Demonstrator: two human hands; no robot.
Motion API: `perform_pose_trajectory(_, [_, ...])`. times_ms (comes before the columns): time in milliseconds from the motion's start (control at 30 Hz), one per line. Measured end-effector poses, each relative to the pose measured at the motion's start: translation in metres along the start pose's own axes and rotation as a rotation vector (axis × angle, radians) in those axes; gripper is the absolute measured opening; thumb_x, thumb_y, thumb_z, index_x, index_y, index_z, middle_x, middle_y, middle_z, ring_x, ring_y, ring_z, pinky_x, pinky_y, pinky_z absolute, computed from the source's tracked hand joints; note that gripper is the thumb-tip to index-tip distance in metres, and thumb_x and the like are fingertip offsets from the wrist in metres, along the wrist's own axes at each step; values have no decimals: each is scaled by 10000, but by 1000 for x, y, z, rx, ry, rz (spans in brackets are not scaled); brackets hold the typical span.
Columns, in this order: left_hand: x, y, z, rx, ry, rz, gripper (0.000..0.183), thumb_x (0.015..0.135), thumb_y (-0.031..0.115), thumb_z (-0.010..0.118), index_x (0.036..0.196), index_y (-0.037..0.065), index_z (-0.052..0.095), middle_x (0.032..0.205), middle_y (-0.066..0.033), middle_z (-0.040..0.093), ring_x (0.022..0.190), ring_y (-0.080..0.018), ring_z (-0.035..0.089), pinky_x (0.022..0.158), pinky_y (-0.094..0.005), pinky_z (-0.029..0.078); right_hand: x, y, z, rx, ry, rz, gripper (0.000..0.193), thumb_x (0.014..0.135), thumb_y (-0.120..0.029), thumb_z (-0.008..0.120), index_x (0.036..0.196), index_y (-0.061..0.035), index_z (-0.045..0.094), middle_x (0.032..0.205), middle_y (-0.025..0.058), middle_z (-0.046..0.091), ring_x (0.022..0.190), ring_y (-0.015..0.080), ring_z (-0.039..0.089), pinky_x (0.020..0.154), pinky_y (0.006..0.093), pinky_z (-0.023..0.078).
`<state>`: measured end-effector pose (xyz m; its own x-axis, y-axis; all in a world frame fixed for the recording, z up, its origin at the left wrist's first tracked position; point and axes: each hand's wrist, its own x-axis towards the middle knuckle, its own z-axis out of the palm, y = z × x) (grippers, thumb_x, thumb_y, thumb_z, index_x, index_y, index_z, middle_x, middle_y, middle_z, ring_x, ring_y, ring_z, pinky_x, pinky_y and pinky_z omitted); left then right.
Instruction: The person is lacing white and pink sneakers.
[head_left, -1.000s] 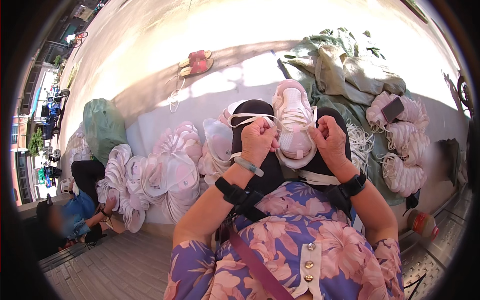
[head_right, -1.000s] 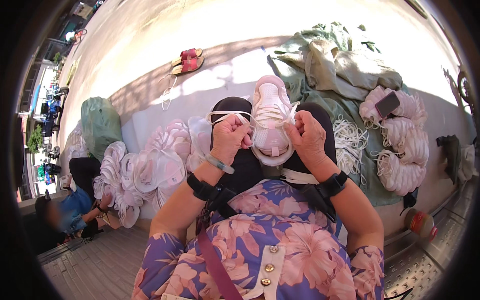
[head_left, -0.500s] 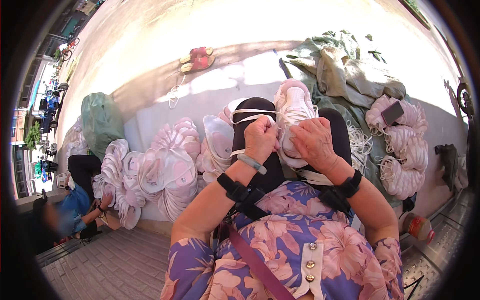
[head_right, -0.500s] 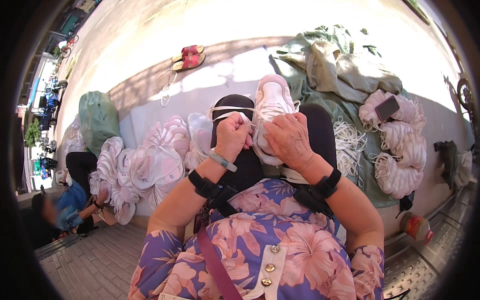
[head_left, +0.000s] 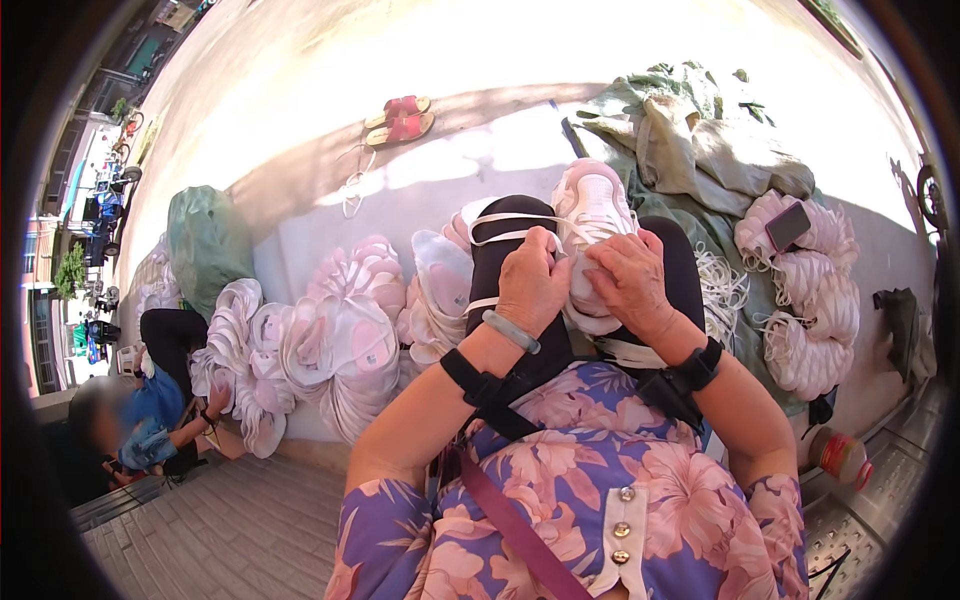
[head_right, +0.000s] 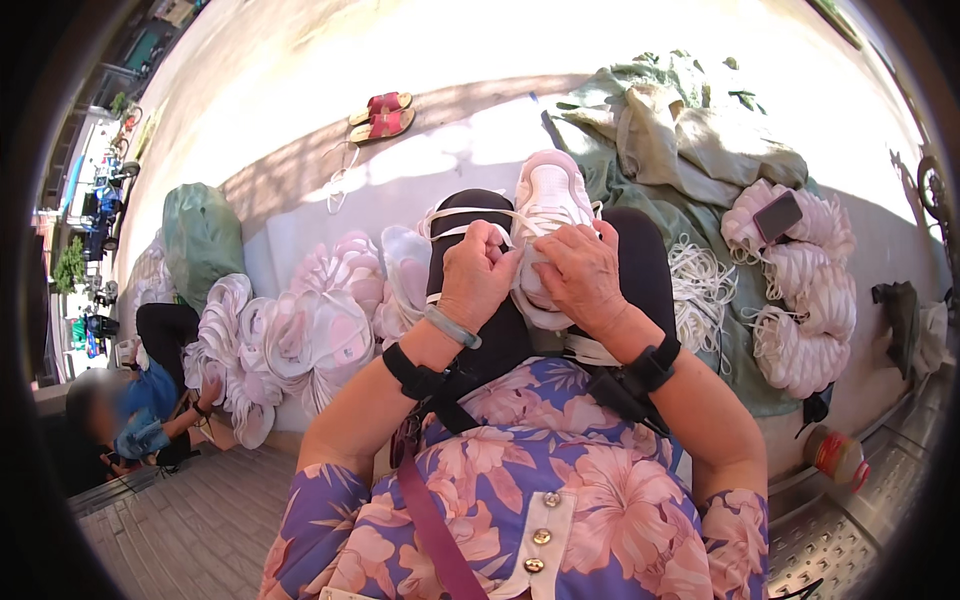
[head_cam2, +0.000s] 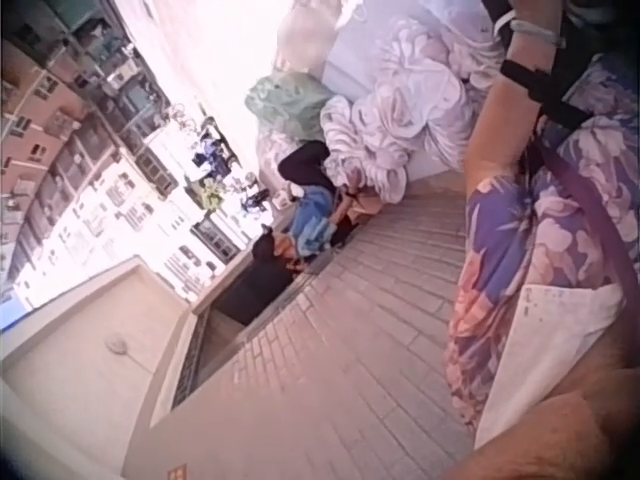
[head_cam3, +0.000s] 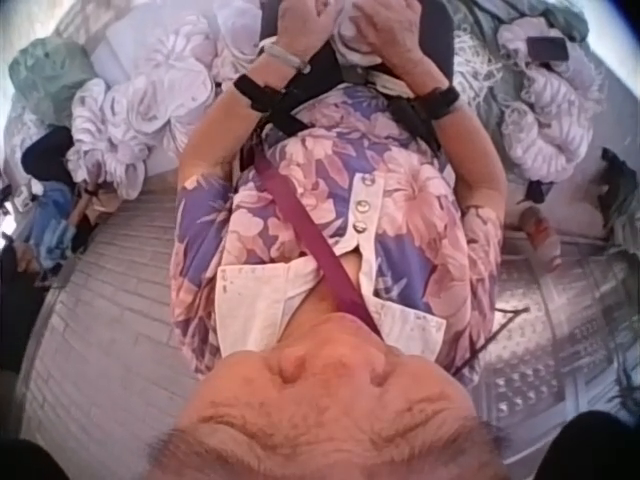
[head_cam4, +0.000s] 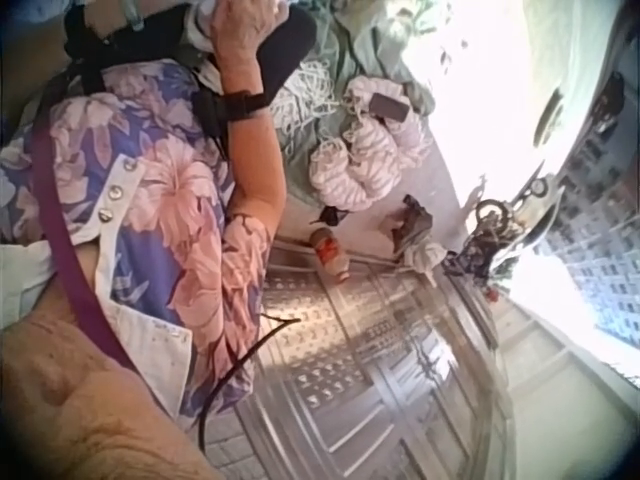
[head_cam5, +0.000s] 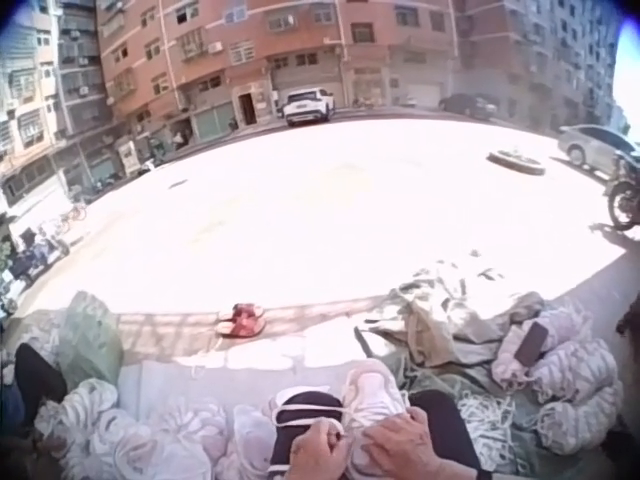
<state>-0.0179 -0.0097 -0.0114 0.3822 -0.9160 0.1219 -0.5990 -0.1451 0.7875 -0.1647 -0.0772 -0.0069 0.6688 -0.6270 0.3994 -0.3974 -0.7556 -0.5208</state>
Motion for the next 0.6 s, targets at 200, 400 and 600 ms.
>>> perform_pose_trajectory(200, [-12, -2, -3, 122, 34, 274, 322, 723, 141, 631, 983, -1, 505, 741, -133, 568, 595, -310, 564, 557, -363, 466, 5, -9, 3, -47, -13, -39, 61, 703, -117, 596, 762, -127, 609, 695, 5, 519, 729, 212, 544, 785, 411, 330])
perform_pose_trajectory(400, [-15, 1, -3, 325, -91, 110, 215, 775, 145, 553, 921, -10, 529, 745, -166, 581, 679, -348, 580, 609, -404, 474, 7, -9, 19, 14, -46, 63, 33, 729, -134, 573, 741, -131, 604, 699, 19, 548, 731, 211, 559, 748, 410, 322])
perform_pose_trajectory(600, [-14, -10, 1, 208, -55, 160, 141, 793, 108, 510, 886, 10, 549, 750, -177, 589, 702, -346, 585, 615, -407, 469, 11, -12, 24, -83, -64, 36, 45, 731, -136, 568, 743, -145, 610, 715, 11, 557, 758, 210, 562, 837, 433, 308])
